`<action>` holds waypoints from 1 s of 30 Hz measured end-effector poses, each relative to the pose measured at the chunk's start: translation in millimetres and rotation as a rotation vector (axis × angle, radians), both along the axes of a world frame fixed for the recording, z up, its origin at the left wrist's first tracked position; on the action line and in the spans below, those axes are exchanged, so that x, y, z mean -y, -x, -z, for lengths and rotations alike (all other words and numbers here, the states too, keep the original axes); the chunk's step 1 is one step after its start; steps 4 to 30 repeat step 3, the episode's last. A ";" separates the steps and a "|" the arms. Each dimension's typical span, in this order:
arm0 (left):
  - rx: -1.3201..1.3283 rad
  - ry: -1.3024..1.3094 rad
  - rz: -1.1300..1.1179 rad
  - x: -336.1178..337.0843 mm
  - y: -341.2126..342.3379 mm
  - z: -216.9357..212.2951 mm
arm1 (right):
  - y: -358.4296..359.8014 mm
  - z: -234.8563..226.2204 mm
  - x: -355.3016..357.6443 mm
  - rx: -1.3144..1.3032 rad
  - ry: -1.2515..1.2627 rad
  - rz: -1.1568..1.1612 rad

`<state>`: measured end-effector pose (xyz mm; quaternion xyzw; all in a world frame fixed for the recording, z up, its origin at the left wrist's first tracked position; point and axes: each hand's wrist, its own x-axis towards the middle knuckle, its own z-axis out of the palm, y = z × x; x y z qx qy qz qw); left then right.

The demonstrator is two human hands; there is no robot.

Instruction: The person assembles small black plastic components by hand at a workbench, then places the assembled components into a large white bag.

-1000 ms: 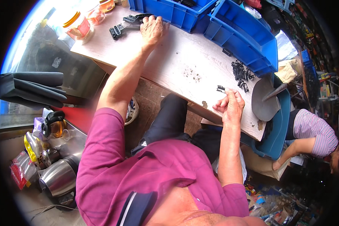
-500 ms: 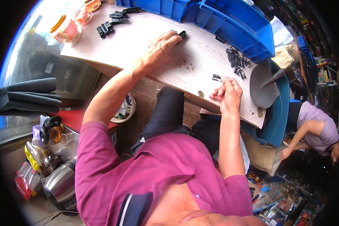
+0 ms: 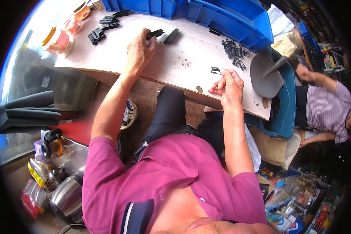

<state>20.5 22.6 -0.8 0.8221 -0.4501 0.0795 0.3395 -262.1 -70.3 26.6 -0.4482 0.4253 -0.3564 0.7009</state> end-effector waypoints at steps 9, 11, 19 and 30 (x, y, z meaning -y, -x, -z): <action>-0.314 0.319 0.143 -1.1 16.7 2.1 | 4.0 3.4 4.0 0.090 0.011 0.008; -0.314 0.319 0.143 -1.1 16.7 2.1 | 4.0 3.4 4.0 0.090 0.011 0.008; -0.314 0.319 0.143 -1.1 16.7 2.1 | 4.0 3.4 4.0 0.090 0.011 0.008; -0.314 0.319 0.143 -1.1 16.7 2.1 | 4.0 3.4 4.0 0.090 0.011 0.008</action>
